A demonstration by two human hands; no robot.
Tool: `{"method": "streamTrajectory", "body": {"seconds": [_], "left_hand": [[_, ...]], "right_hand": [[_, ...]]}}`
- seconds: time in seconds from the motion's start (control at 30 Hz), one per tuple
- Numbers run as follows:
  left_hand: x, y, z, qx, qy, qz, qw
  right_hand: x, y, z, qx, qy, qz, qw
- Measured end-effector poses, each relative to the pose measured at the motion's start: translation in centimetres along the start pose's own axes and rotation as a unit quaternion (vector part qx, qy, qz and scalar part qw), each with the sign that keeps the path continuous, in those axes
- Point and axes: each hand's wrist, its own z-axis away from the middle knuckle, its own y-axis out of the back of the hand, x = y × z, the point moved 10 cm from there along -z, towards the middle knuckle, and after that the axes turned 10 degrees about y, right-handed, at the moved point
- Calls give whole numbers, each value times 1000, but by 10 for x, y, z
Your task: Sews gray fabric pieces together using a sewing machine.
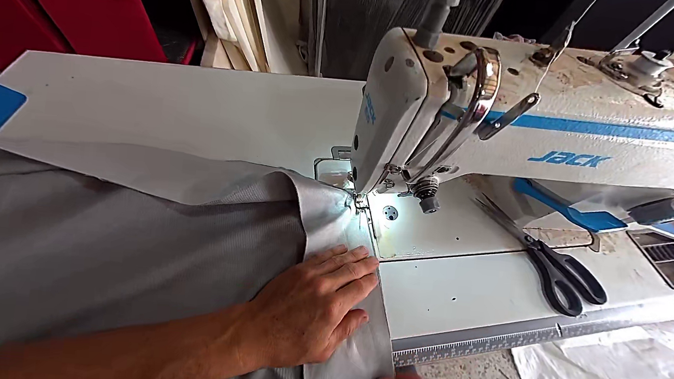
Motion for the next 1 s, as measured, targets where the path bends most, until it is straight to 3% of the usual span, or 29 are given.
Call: {"method": "streamTrajectory", "body": {"seconds": [0.1, 0.2, 0.27, 0.4, 0.6, 1.0], "left_hand": [[1, -2, 1, -12, -7, -6, 1000], [3, -4, 2, -27, -15, -6, 1000], [3, -4, 3, -38, -17, -5, 999], [3, -5, 3, -52, -19, -2, 998], [2, -6, 4, -68, -21, 2, 997], [-6, -5, 8, -100, -50, 26, 993]], "right_hand": [[-21, 68, -20, 110, 157, 101, 976], [-37, 143, -51, 228, 271, 244, 903], [-37, 178, -76, 265, 290, 314, 864], [-31, 210, -117, 278, 293, 380, 832], [-15, 212, -136, 215, 312, 404, 833], [-2, 233, -138, 210, 291, 362, 861]]}}
